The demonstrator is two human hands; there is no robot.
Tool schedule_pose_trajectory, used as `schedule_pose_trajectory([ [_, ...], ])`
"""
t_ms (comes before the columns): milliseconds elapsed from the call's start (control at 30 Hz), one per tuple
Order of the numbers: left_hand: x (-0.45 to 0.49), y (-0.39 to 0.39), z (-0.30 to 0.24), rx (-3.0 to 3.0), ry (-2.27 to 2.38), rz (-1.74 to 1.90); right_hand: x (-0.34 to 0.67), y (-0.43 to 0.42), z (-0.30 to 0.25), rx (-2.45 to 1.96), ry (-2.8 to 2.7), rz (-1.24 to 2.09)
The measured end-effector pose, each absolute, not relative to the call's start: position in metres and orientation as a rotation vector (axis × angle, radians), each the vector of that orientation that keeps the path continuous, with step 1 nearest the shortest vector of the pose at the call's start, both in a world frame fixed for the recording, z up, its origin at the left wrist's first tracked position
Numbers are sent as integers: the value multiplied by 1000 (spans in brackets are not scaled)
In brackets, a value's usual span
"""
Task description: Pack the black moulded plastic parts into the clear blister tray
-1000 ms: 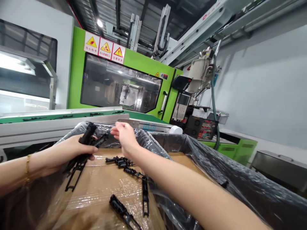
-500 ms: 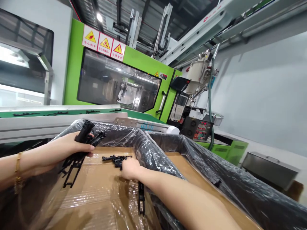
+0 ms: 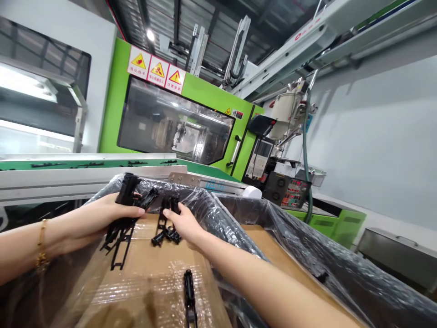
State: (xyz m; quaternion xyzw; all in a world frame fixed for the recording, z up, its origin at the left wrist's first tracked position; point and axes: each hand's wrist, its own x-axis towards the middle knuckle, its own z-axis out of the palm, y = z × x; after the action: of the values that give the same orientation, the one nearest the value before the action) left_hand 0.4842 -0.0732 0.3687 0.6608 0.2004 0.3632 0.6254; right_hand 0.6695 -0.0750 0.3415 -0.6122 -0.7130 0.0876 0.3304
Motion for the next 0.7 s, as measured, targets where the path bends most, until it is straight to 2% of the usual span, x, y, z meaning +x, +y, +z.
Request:
schedule_pose_trajectory([
  [133, 483, -78, 371, 1574, 314, 967, 633, -102, 362, -1193, -1775, 308],
  [267, 482, -85, 374, 1714, 300, 952, 627, -117, 358, -871, -1754, 351],
  [533, 483, -88, 375, 1826, 358, 1000, 628, -124, 355, -944, -1819, 185],
  [700, 486, -87, 376, 1694, 410, 1087, 614, -123, 375, -1035, -1660, 378],
])
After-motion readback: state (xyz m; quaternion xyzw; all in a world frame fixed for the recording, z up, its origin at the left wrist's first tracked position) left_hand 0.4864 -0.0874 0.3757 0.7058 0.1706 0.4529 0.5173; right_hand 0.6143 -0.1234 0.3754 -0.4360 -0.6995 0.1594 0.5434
